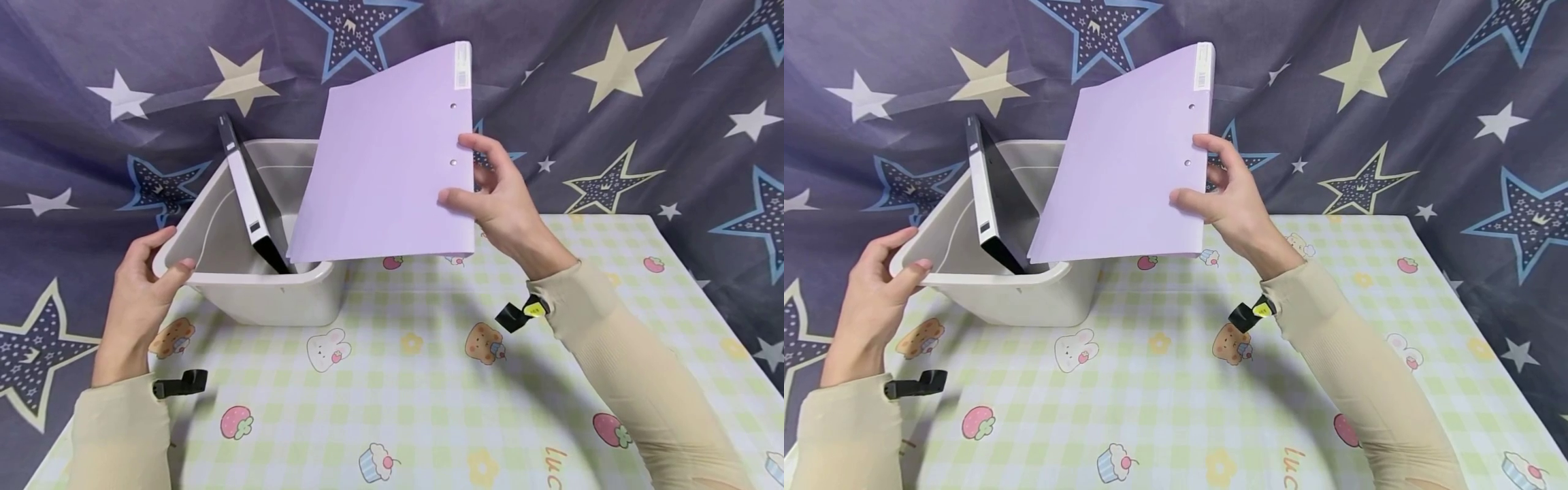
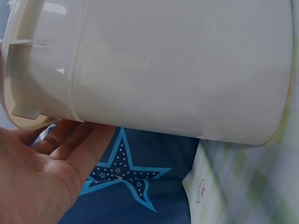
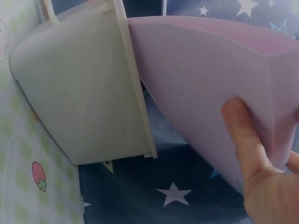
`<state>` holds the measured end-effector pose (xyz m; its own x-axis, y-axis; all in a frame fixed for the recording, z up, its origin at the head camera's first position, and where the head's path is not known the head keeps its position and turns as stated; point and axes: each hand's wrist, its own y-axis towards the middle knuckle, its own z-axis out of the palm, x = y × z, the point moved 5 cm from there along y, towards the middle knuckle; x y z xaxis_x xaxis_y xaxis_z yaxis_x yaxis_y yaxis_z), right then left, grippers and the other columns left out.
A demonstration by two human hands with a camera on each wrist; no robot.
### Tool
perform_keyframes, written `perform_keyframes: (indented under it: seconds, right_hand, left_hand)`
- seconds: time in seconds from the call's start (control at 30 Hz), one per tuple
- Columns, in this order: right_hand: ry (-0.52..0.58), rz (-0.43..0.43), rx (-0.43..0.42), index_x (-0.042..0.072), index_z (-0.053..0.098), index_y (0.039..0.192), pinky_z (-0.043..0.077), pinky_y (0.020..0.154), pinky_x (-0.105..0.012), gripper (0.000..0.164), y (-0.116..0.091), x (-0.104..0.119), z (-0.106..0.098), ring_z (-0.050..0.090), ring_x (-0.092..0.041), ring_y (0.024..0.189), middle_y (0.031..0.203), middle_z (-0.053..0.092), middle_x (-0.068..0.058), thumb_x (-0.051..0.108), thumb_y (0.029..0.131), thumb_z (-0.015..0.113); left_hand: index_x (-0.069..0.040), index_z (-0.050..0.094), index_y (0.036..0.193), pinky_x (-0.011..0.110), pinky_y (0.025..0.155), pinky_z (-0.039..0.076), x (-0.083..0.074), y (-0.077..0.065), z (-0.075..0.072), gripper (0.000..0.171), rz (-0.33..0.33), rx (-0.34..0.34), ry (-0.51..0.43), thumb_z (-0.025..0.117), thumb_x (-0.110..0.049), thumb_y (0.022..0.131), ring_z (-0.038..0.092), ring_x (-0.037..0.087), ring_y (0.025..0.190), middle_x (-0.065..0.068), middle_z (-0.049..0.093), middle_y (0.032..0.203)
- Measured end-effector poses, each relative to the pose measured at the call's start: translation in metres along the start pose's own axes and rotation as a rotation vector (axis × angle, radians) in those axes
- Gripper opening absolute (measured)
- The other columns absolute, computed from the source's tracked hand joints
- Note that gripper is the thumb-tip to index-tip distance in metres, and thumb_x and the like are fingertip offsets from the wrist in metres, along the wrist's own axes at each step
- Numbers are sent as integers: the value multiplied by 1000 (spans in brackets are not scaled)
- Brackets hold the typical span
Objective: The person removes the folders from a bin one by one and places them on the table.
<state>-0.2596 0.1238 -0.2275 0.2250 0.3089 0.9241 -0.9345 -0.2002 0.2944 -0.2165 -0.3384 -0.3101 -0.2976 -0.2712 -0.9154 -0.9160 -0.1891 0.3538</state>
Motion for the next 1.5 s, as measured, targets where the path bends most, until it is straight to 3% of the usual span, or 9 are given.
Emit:
perform_keyframes:
  seconds: [0.4,0.9,1.5]
  right_hand:
    - [65,-27,1,12,41,133,57,62,-40,72,-9,0,-12,66,-27,87,105,60,-19,-25,75,58]
    - [87,-40,-17,13,41,133,57,61,-39,70,-22,-3,-26,66,-27,87,105,59,-19,-25,77,56]
    - [129,-59,-37,13,41,136,57,62,-39,70,-39,-5,-43,66,-25,89,108,58,-17,-24,78,57]
  left_hand:
    - [-3,46,138,8,71,46,-3,1,4,56,11,12,-45,62,5,85,52,8,93,0,50,116]
    - [-4,43,141,7,71,45,-4,-3,4,56,4,20,55,61,1,87,50,10,94,-1,48,117]
    - [-5,44,140,7,71,45,-2,-4,5,56,-6,9,38,61,1,87,50,9,93,-2,48,117]
